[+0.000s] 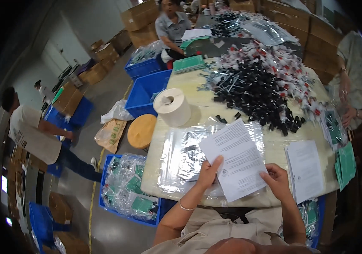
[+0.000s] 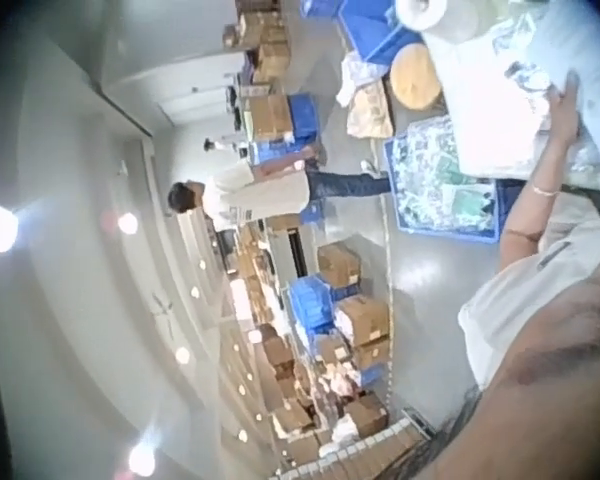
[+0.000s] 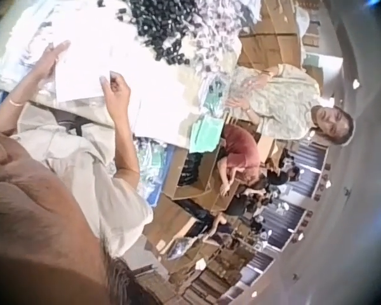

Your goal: Packing instruction manuals and electronic components into individual plastic bags at a warehouse station.

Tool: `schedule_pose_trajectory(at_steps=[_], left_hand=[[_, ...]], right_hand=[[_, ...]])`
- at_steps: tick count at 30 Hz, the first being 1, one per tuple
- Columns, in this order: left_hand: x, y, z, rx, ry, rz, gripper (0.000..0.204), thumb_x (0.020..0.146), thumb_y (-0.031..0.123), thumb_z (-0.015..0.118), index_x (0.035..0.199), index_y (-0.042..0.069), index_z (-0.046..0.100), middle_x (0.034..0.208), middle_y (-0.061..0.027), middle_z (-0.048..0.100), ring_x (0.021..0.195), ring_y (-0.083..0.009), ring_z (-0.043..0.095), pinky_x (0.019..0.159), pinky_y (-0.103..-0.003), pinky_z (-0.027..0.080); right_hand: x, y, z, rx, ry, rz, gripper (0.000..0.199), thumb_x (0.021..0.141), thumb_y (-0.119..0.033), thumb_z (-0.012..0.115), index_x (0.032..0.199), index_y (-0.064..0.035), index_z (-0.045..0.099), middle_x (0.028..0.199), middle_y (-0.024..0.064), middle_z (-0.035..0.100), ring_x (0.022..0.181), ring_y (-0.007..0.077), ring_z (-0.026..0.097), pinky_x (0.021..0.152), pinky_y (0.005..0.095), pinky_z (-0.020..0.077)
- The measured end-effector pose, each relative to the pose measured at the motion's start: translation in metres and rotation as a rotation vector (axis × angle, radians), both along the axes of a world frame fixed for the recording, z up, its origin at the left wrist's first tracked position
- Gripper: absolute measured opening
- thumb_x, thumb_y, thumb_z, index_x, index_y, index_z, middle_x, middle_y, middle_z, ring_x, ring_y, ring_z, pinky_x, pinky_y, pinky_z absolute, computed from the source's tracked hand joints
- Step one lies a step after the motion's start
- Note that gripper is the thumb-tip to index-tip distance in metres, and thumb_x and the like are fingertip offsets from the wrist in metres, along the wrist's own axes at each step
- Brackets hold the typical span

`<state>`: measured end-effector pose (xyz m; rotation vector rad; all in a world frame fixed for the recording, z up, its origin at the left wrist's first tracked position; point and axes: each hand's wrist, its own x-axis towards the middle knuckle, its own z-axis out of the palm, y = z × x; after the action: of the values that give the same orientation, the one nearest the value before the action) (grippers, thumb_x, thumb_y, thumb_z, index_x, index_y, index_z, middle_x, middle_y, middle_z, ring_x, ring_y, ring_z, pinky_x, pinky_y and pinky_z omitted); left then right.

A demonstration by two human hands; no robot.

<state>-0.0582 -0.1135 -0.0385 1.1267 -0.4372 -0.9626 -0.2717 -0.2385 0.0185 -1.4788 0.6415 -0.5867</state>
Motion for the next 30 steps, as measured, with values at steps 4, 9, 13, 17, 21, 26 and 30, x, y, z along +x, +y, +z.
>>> schedule_pose_trajectory(at_steps=[4,9,13,17,21,26,30], left_hand=[[-0.008,-0.004,-0.003,-0.043,-0.098,0.011,0.033,0.090,0.024,0.058,0.106,-0.004,0.059,0.095,-0.0057,0.064,0.084,-0.0096,0.058,0.072,-0.024,0.047],[-0.012,0.007,-0.013,-0.046,-0.198,-0.090,0.030,0.084,0.018,0.065,0.106,-0.002,0.058,0.097,-0.0059,0.063,0.086,-0.0122,0.058,0.075,-0.027,0.047],[-0.016,0.003,0.002,0.009,-0.191,-0.027,0.034,0.083,0.014,0.066,0.110,-0.003,0.055,0.099,-0.0072,0.061,0.090,-0.0128,0.057,0.077,-0.027,0.047],[-0.010,0.001,-0.002,-0.103,-0.107,-0.004,0.036,0.084,0.014,0.065,0.113,-0.004,0.053,0.103,-0.0086,0.060,0.092,-0.0140,0.057,0.079,-0.028,0.047],[-0.014,-0.001,0.002,-0.109,-0.039,0.039,0.039,0.085,0.010,0.063,0.117,-0.005,0.049,0.109,-0.0102,0.058,0.097,-0.0160,0.056,0.084,-0.028,0.046],[-0.014,-0.004,0.002,-0.124,-0.068,0.055,0.038,0.085,0.009,0.062,0.118,-0.004,0.049,0.109,-0.0096,0.058,0.097,-0.0151,0.056,0.084,-0.028,0.046],[-0.010,-0.002,0.000,-0.107,-0.041,0.051,0.037,0.086,0.008,0.061,0.119,-0.004,0.048,0.109,-0.0091,0.057,0.099,-0.0155,0.055,0.084,-0.028,0.046]], right_hand=[[-0.016,0.005,-0.004,0.048,0.049,-0.035,0.009,0.087,-0.008,0.060,0.086,0.0010,0.059,0.065,-0.0014,0.057,0.054,0.0018,0.049,0.046,0.0170,0.0384],[-0.021,0.020,-0.007,0.111,0.056,-0.023,0.011,0.088,-0.011,0.059,0.086,0.0002,0.057,0.065,-0.0002,0.057,0.050,0.0018,0.047,0.042,0.0172,0.0379],[-0.029,0.028,-0.009,0.065,0.021,0.018,0.012,0.088,-0.011,0.059,0.091,0.0011,0.057,0.071,0.0014,0.059,0.057,0.0034,0.052,0.049,0.0186,0.0432],[-0.055,0.039,0.000,0.109,-0.014,0.096,0.016,0.088,-0.011,0.058,0.098,0.0015,0.057,0.077,0.0034,0.060,0.063,0.0055,0.055,0.054,0.0193,0.0457],[-0.118,0.046,-0.035,0.313,0.158,0.491,0.028,0.088,-0.016,0.061,0.110,0.0003,0.057,0.090,0.0054,0.063,0.073,0.0101,0.060,0.063,0.0227,0.0492],[-0.195,0.055,-0.102,0.082,0.580,0.313,0.029,0.086,-0.020,0.063,0.104,0.0019,0.060,0.090,0.0102,0.066,0.078,0.0139,0.063,0.069,0.0265,0.0512],[-0.190,0.057,-0.110,-0.039,0.720,-0.050,0.033,0.080,-0.033,0.068,0.081,-0.0003,0.063,0.069,0.0113,0.066,0.060,0.0196,0.064,0.059,0.0316,0.0505]])
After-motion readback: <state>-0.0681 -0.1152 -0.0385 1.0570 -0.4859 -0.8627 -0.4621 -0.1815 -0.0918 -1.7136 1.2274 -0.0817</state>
